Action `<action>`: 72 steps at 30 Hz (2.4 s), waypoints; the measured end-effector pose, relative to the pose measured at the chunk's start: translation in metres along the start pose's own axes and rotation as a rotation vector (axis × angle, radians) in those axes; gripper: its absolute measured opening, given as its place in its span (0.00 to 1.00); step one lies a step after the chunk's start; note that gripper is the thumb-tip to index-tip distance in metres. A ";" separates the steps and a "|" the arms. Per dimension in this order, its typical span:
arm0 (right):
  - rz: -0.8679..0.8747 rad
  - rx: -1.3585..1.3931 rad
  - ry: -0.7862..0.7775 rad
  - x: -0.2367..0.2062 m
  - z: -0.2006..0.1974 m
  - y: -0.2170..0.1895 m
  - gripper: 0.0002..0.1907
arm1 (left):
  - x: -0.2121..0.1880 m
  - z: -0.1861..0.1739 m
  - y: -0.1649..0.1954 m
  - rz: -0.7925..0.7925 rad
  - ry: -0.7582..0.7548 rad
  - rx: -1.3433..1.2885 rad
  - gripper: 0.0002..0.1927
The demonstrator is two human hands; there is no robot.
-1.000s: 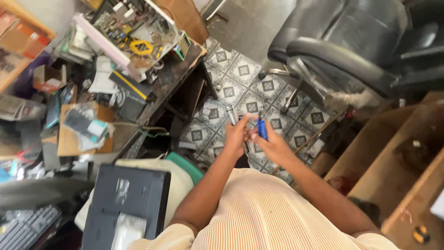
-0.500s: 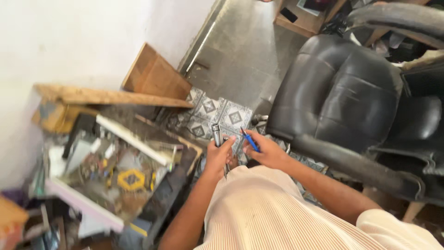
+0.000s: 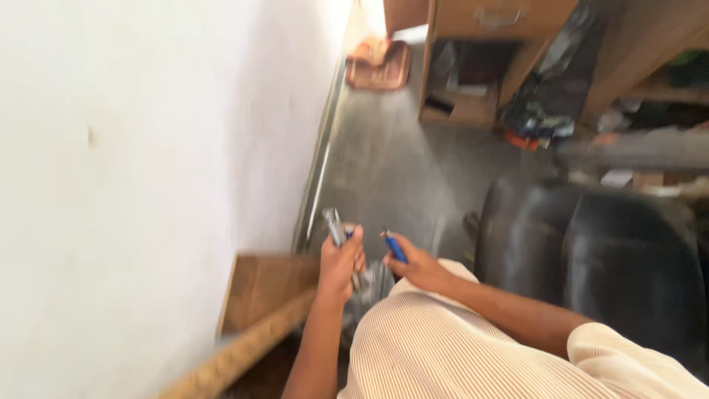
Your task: The person walks to a workbench, picks up a screwdriver and pliers, then uses the screwdriver to remove screws from the back of a laptop. They switch to a metal prying tool to lift the back cover, continuing to pry around the edges.
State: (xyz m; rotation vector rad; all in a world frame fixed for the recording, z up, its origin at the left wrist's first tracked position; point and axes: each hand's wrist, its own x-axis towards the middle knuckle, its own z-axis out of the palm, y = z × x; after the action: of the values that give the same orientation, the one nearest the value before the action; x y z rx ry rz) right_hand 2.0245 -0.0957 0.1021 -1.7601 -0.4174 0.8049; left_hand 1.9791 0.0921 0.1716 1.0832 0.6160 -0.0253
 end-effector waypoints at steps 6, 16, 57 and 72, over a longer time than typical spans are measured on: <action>-0.130 -0.196 0.015 0.102 -0.093 -0.084 0.34 | 0.124 0.040 0.060 -0.187 -0.120 0.114 0.09; 0.017 0.066 0.185 0.218 -0.260 -0.093 0.29 | 0.344 0.150 0.104 -0.283 -0.386 0.428 0.09; 0.144 -1.044 1.310 0.141 -0.922 -0.069 0.24 | 0.589 0.904 0.107 1.637 -1.789 1.147 0.28; 0.096 -1.075 1.261 0.134 -0.911 -0.050 0.21 | 0.589 0.861 0.133 1.672 -1.791 1.221 0.28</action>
State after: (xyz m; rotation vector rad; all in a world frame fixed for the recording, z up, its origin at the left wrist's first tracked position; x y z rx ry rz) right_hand 2.7613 -0.6275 0.2586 -2.8445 0.1715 -0.7327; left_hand 2.9043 -0.3979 0.2724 1.8025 -2.2367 0.0942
